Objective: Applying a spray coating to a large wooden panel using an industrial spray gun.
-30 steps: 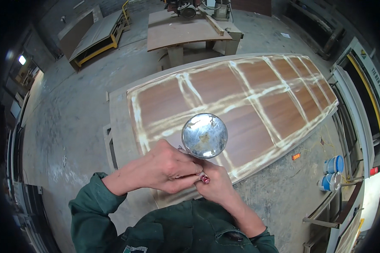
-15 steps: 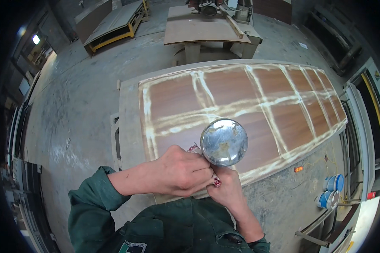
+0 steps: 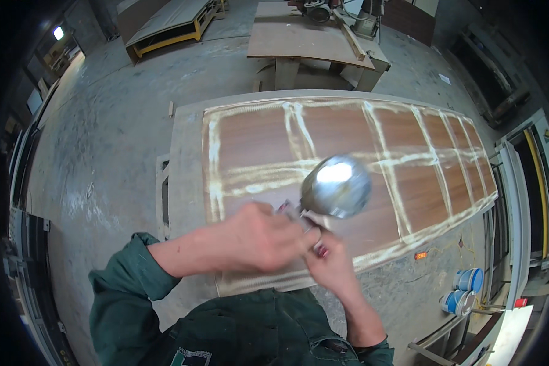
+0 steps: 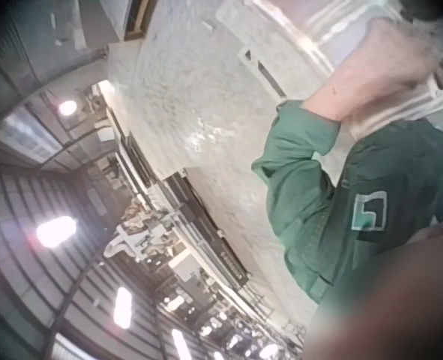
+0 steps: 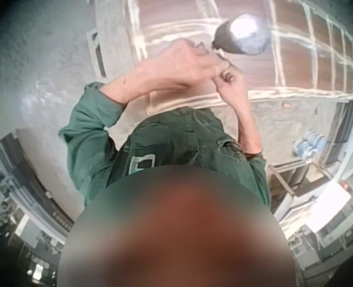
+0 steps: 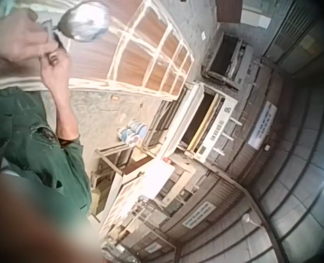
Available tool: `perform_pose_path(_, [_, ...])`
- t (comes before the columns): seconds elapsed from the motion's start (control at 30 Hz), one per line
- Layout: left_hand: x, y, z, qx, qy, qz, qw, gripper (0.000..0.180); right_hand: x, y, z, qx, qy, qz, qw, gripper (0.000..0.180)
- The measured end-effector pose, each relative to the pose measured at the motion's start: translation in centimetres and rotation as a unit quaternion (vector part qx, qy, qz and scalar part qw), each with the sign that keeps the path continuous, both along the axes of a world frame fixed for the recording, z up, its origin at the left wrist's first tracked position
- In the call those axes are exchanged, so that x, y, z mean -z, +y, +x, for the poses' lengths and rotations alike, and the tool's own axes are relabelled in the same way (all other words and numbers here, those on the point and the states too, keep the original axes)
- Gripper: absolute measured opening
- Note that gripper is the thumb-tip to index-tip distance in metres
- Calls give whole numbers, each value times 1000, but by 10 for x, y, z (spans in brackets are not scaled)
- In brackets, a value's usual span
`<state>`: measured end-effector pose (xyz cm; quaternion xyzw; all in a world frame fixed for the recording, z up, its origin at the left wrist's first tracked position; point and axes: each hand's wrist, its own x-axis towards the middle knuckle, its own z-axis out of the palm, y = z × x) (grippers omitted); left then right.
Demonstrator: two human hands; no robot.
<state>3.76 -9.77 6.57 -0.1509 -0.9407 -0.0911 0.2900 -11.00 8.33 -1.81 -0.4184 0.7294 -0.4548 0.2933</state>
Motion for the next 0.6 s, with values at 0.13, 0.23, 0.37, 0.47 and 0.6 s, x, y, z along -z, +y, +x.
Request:
perform_pose_path(0.13, [101, -66, 49, -222, 42, 279, 933, 41, -44, -81, -44, 211, -71, 0, 975, 28])
perform_pose_path(0.23, [253, -100, 125, -596, 37, 311, 740, 50, -55, -149, -106, 230, 5, -27, 973, 39])
perform_pose_path(0.37, [405, -82, 211, -807, -168, 284, 490, 64, -68, -236, -135, 182, -36, -7, 983, 35])
perform_pose_path(0.47, [440, -56, 210, -827, -137, 148, 525, 67, -52, -294, -120, 152, -48, 40, 986, 29])
perform_pose_path(0.6, [432, -55, 198, -833, -166, 195, 491, 69, -34, -348, -91, 105, -81, 88, 987, 32])
